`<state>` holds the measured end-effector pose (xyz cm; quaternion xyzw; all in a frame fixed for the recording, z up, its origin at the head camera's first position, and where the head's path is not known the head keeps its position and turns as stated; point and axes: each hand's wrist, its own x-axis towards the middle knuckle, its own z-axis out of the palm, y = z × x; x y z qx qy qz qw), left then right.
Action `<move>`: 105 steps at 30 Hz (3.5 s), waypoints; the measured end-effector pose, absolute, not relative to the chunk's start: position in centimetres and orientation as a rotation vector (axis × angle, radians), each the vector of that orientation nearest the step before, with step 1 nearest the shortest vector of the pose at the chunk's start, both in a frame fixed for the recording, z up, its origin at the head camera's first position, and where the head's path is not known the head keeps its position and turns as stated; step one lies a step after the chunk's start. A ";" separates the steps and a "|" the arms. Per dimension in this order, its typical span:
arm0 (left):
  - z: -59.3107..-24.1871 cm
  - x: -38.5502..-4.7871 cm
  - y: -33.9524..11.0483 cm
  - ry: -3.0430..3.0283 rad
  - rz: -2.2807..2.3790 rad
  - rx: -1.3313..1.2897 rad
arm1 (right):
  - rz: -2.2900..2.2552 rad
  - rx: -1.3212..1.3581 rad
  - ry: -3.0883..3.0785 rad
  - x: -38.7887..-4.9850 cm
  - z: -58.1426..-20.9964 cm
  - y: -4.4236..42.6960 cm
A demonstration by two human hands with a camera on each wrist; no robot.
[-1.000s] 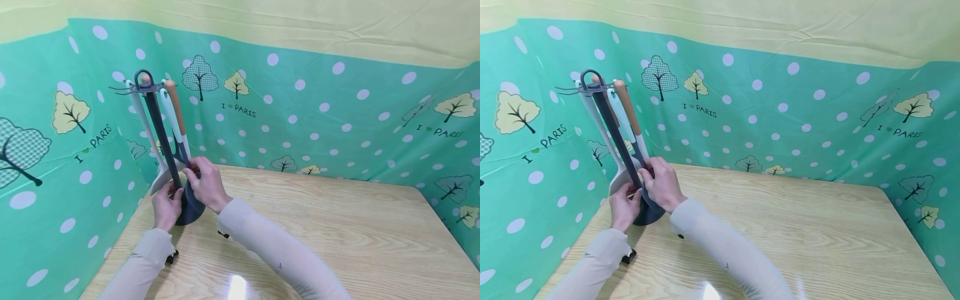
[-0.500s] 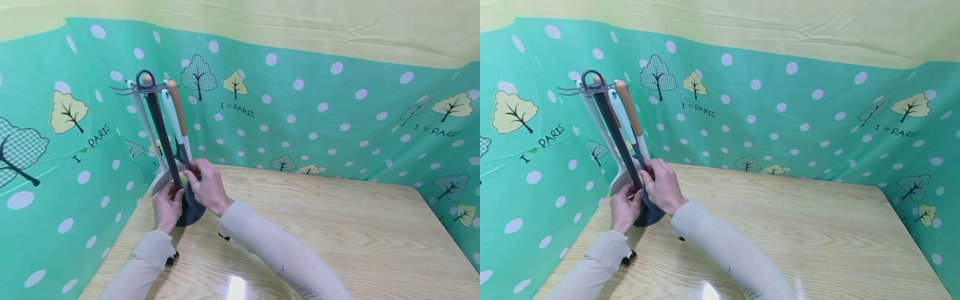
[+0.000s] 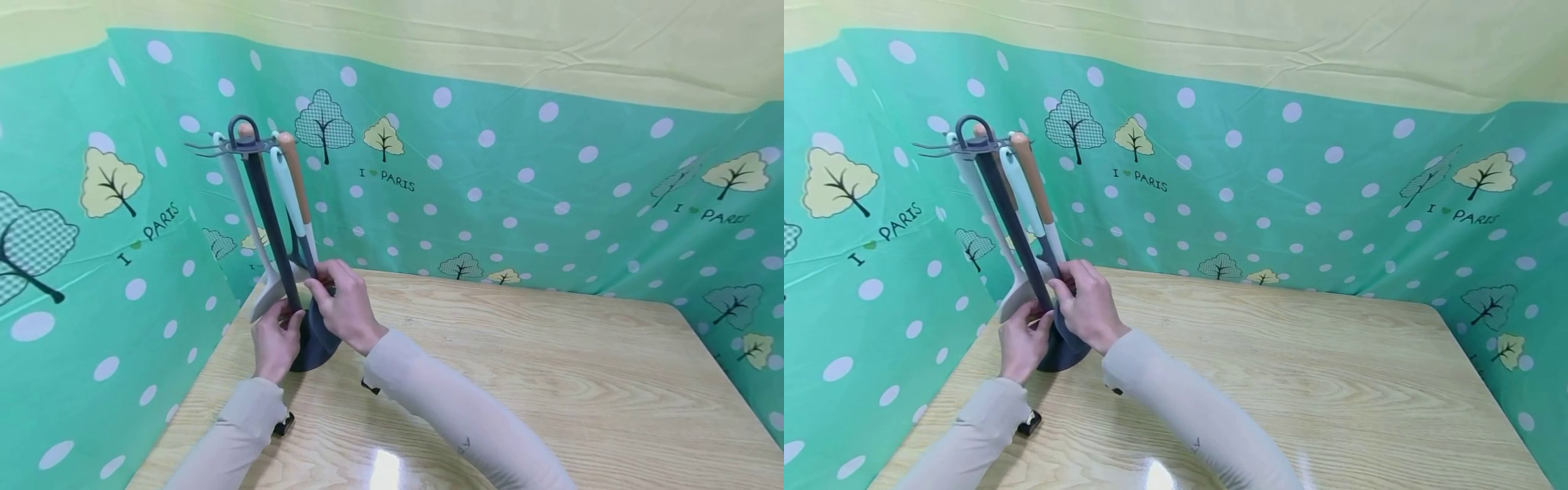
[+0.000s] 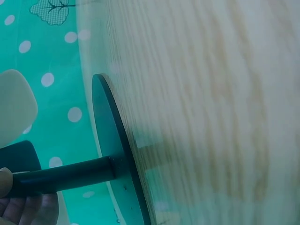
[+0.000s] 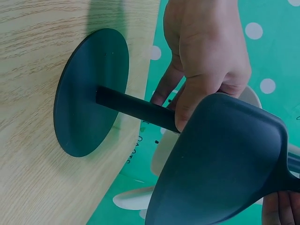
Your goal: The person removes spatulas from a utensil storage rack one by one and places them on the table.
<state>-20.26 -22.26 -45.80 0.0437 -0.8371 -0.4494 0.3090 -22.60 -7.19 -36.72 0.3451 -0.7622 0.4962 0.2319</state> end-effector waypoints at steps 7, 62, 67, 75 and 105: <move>-45.8 -20.1 -21.9 -2.206 -1.181 0.100 | 1.360 0.955 -2.084 -22.5 -36.8 -6.9; -46.1 -19.5 -19.1 -2.160 -1.230 -0.008 | 1.367 0.931 -2.025 -21.7 -37.1 -4.0; -46.2 -19.5 -18.8 -2.155 -1.244 -0.022 | 1.360 0.929 -2.016 -21.7 -37.2 -3.6; -46.3 -19.5 -18.3 -2.159 -1.251 -0.036 | 1.346 0.933 -2.013 -21.6 -37.2 -3.2; -46.4 -19.3 -16.8 -2.159 -1.271 -0.071 | 1.362 0.926 -1.993 -20.9 -37.2 -1.5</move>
